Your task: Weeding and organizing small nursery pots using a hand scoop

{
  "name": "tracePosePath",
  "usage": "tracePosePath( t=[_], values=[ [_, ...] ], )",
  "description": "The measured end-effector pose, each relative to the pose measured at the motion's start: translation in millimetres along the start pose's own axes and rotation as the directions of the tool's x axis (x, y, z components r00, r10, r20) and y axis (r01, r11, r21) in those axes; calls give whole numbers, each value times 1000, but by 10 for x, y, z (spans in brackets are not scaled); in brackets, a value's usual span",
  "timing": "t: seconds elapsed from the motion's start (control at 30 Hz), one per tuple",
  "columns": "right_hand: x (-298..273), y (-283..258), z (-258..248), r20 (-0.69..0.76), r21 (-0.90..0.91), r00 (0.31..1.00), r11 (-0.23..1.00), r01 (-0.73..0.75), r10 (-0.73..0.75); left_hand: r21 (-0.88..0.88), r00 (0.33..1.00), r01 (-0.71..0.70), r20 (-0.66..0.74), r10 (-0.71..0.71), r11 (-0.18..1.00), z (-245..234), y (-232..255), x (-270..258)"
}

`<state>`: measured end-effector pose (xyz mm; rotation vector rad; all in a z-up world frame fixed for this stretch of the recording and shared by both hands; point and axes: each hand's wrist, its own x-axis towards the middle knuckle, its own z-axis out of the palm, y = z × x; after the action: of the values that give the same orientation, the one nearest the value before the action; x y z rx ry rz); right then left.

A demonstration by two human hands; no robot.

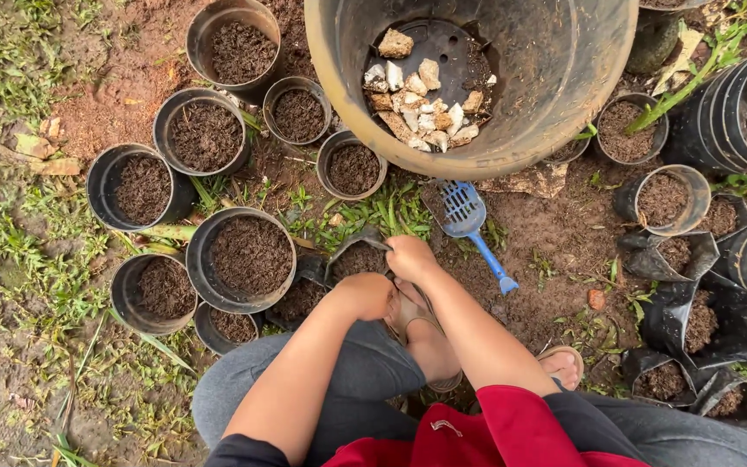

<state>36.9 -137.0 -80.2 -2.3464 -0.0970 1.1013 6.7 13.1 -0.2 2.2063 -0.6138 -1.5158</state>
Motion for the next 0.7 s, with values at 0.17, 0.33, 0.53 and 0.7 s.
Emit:
tracePosePath(
  t=[0.17,0.33,0.53,0.7],
  values=[
    [-268,-72,-155,35,-71,999,997,37,-35,0,989,109,-104,-109,994,-289,136,-325],
    [-787,-717,-882,170,-131,982,990,-57,79,-113,880,305,-347,-326,945,-365,-198,-364],
    [-305,-691,-658,-149,-94,985,993,77,-91,-233,752,385,-482,-449,893,-407,-577,-356],
    [480,-582,121,-228,-346,875,875,338,-428,-185,726,436,-506,-466,881,-296,-717,-218]
  ],
)
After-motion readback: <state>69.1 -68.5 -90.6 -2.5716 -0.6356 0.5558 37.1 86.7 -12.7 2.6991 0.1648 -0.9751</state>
